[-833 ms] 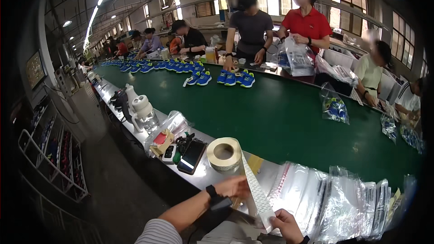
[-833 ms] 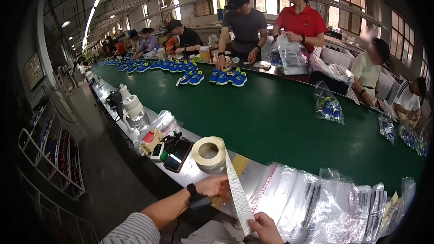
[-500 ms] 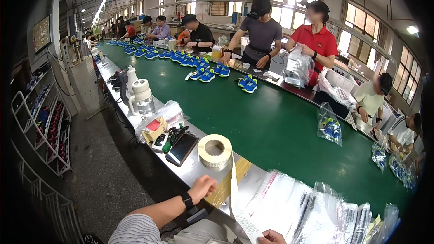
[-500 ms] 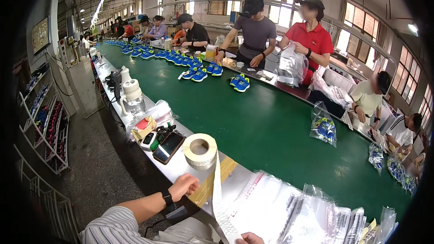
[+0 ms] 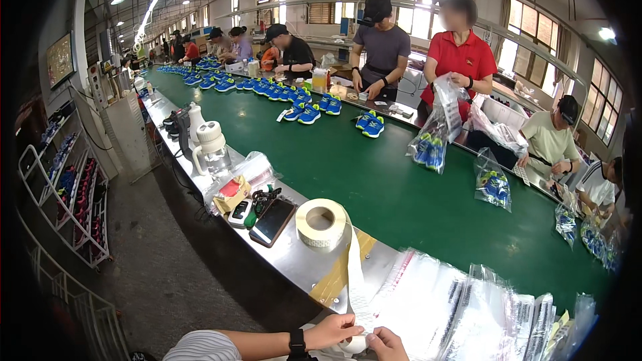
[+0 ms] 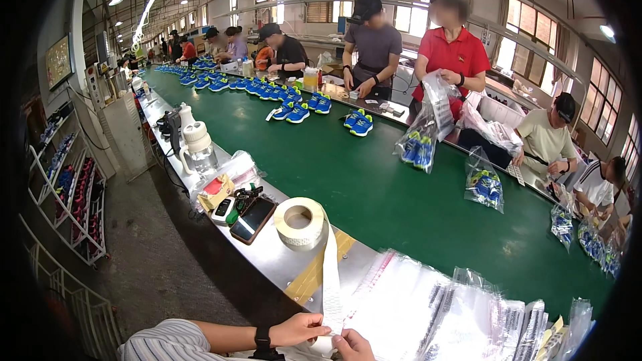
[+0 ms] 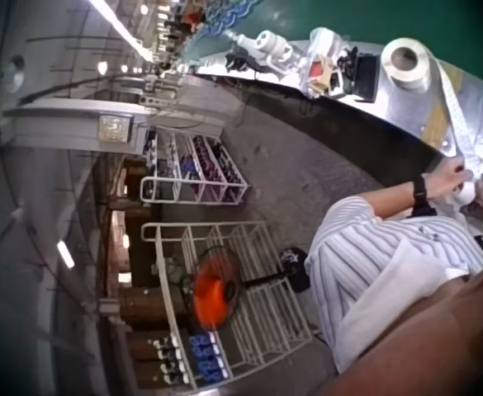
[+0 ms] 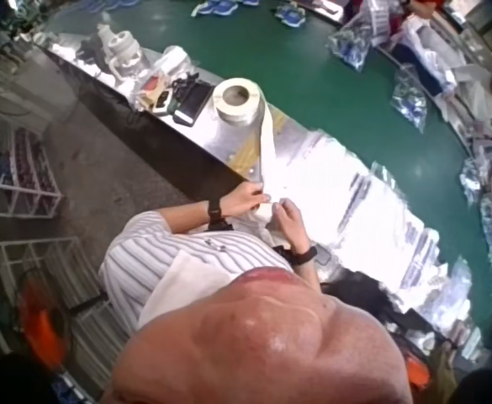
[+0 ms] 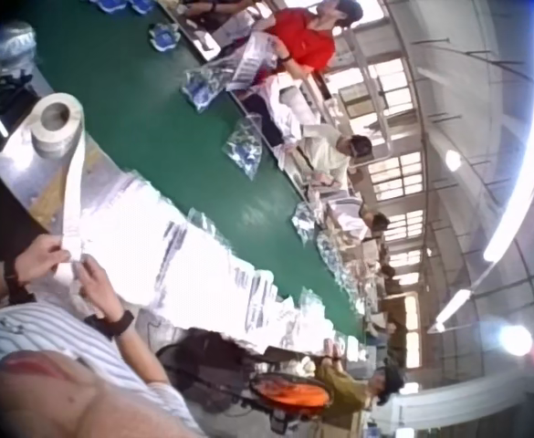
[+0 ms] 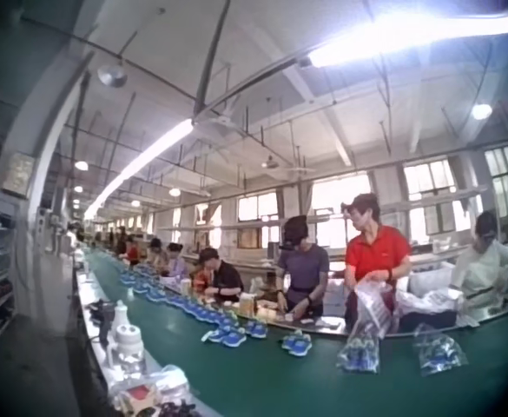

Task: The person repeatedly peels small white labels from a roll and applies them to the top of stacked clear plastic bags on a green table. The person handles the bags and labels by hand, working one at a time in a repetitive sequence.

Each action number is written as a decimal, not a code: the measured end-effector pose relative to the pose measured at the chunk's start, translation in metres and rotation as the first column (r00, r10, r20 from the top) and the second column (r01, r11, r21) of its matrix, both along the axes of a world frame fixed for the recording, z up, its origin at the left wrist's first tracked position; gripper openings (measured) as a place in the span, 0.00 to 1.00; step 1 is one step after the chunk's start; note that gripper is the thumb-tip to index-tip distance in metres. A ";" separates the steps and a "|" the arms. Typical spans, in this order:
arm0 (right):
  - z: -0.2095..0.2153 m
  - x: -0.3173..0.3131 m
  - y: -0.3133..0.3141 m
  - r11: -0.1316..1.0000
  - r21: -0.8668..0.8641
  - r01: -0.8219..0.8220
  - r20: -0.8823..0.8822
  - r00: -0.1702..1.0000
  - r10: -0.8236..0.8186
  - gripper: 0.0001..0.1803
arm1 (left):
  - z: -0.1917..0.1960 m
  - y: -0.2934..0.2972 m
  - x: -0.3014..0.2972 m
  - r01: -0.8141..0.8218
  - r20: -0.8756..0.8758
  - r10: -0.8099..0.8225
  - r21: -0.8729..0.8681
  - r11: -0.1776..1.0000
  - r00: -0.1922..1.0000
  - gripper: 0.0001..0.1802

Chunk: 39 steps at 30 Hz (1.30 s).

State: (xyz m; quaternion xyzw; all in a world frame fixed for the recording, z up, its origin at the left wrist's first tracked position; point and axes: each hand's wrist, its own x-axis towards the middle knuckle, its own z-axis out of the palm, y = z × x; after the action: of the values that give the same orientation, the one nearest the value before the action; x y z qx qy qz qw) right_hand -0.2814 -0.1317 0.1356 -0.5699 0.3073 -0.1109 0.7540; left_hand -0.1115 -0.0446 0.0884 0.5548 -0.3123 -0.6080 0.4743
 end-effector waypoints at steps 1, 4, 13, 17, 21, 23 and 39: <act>0.003 0.000 -0.004 0.999 0.035 -0.018 -0.015 1.000 0.018 0.07 | -0.002 0.000 0.000 0.001 0.000 -0.001 -0.017 1.000 1.000 0.12; 0.015 0.002 0.002 0.969 0.195 0.149 -0.068 0.988 -0.138 0.05 | -0.010 0.001 -0.002 0.053 0.306 0.001 -0.168 0.984 0.952 0.12; -0.014 0.005 -0.001 0.988 -0.151 -0.030 0.032 0.999 0.035 0.04 | 0.008 0.004 0.007 -0.139 0.063 0.143 -0.062 0.988 0.988 0.12; -0.007 0.012 -0.004 0.913 -0.405 0.047 -0.055 0.996 -0.076 0.03 | 0.035 0.007 0.008 -0.159 0.666 0.493 -0.498 0.853 0.559 0.13; 0.004 0.022 -0.002 0.798 -0.603 0.017 0.038 0.999 0.008 0.04 | 0.042 0.011 0.008 0.163 0.807 0.402 -0.509 0.845 0.433 0.13; 0.000 0.028 -0.001 0.797 -0.599 0.072 0.087 0.996 -0.024 0.05 | 0.043 0.010 0.001 0.061 0.691 0.234 -0.374 0.926 0.684 0.12; -0.037 -0.001 -0.028 0.685 -0.728 0.025 -0.263 0.912 -0.314 0.12 | 0.048 -0.033 0.037 0.314 0.710 0.247 -0.559 0.767 0.660 0.11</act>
State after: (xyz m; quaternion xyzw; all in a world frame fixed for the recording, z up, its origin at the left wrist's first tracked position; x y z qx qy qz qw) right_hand -0.2824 -0.1595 0.0989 -0.7947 0.4280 -0.1827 0.3897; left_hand -0.0746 -0.0780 0.1363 0.5516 -0.6773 -0.1884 0.4490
